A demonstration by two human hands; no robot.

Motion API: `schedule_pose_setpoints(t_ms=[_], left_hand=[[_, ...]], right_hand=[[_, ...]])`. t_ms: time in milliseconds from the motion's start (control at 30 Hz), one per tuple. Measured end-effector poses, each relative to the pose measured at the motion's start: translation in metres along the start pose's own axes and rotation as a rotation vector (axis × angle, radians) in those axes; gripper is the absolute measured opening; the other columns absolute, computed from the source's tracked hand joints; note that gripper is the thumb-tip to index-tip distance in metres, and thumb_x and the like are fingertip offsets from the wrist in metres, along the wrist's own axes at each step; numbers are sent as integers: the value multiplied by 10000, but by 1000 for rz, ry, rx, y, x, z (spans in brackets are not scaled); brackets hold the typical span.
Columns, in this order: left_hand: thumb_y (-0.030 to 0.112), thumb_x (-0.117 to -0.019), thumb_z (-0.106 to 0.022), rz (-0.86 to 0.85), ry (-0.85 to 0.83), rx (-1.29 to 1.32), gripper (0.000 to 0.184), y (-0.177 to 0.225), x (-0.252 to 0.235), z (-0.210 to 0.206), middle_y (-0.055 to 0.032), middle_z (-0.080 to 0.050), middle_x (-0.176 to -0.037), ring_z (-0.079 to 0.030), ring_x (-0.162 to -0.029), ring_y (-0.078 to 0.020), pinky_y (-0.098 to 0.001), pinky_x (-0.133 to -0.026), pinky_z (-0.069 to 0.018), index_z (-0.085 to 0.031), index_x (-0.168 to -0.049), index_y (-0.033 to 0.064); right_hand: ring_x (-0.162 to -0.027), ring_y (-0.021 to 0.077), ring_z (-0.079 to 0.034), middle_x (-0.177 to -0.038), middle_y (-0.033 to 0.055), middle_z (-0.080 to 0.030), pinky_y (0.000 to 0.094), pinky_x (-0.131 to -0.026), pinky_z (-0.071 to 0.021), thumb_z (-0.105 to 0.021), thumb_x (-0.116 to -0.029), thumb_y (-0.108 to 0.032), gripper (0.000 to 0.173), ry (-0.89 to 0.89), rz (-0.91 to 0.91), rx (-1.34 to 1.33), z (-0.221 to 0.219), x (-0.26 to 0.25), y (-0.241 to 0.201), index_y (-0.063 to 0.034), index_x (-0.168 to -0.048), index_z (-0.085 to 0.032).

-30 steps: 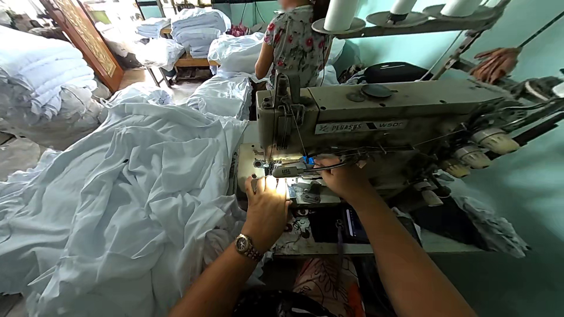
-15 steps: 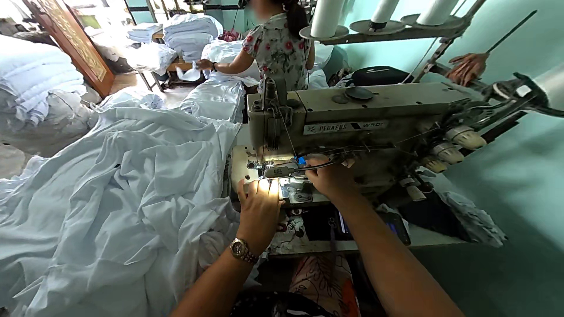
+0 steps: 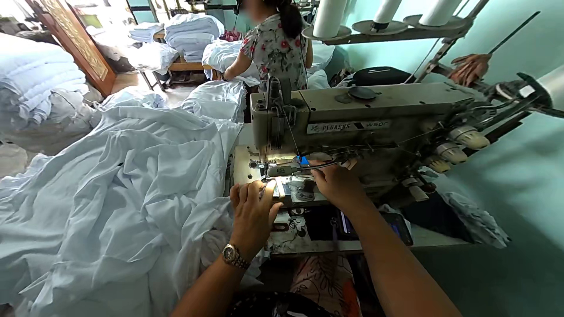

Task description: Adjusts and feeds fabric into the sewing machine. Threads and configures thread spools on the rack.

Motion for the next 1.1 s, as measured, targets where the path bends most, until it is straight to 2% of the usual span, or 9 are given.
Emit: schedule_pose_setpoints(t_ms=[200, 467, 600, 667, 733, 867, 1000, 1033, 1100], left_hand=[[543, -944, -638, 31, -7, 57, 426, -17, 8, -7, -78, -650, -1254, -578, -1244, -287, -588, -1123, -354, -721, -1224, 234], [549, -958, -621, 52, -13, 123, 481, -27, 5, -18, -62, -674, -1225, -606, -1218, -257, -570, -1130, -369, -714, -1244, 174], [720, -980, -413, 95, -174, 144, 729, -42, -3, -10, -78, -585, -1444, -499, -1395, -273, -589, -1158, -353, -642, -1383, 157], [619, -1040, -362, 119, -235, 160, 650, -48, -8, -4, -73, -572, -1469, -486, -1411, -273, -615, -1161, -324, -627, -1404, 150], [412, -1047, -462, 143, -254, 174, 456, -52, -20, 1, -61, -623, -1403, -540, -1355, -273, -615, -1143, -353, -654, -1359, 142], [296, -977, -636, 183, -328, 221, 423, -57, -47, 5, -137, -638, -1345, -571, -1287, -352, -633, -1074, -414, -641, -1361, 120], [207, -950, -661, 158, -313, 317, 156, -66, -61, -10, -136, -661, -1257, -576, -1261, -347, -631, -1021, -443, -715, -993, 68], [190, -961, -636, 139, -305, 307, 146, -66, -62, -13, -135, -658, -1264, -571, -1271, -341, -627, -1033, -437, -704, -966, 60], [155, -974, -593, 124, -259, 276, 154, -63, -58, -18, -152, -650, -1287, -570, -1275, -355, -622, -1055, -424, -691, -976, 36]], right_hand=[[-965, 418, -714, -1038, 195, -741, 639, -831, -541, -534, -1069, -284, 337, 34, -50, -8, -9, 2, 1, -132, -1328, -686], [-954, 427, -718, -1036, 187, -750, 654, -801, -539, -567, -1049, -245, 294, 121, -59, 37, -14, 5, 1, -158, -1285, -719], [-974, 435, -713, -1064, 202, -742, 658, -794, -541, -573, -1035, -206, 299, 139, -38, 38, -16, 4, 1, -149, -1292, -715], [-984, 434, -708, -1086, 214, -732, 648, -831, -541, -573, -1036, -208, 361, 94, -41, 13, -13, 7, 3, -130, -1379, -654], [-929, 430, -712, -1067, 222, -727, 629, -809, -552, -580, -1038, -252, 449, 114, -41, 19, -6, 19, 4, -115, -1465, -570], [-758, 257, -706, -970, 121, -730, 447, -642, -595, -533, -1034, -338, 367, 384, 127, -109, 11, 72, 4, -122, -1250, -738], [-891, 134, -658, -996, 69, -691, 307, -769, -569, -403, -1099, -386, 445, 499, 238, -295, 43, 111, 15, -118, -1196, -744], [-971, 138, -660, -1041, 74, -699, 320, -847, -568, -374, -1110, -398, 472, 529, 233, -308, 53, 119, 24, -104, -1171, -737], [-956, 129, -657, -1025, 82, -696, 313, -834, -570, -335, -1119, -402, 516, 623, 181, -316, 72, 133, 47, -63, -1105, -724]])
Point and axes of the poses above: each hand's wrist, its own x-axis away from the middle knuckle, its own z-axis out of the back of the hand, y = z × x, the point moved 3 cm from there along -x, towards the middle knuckle
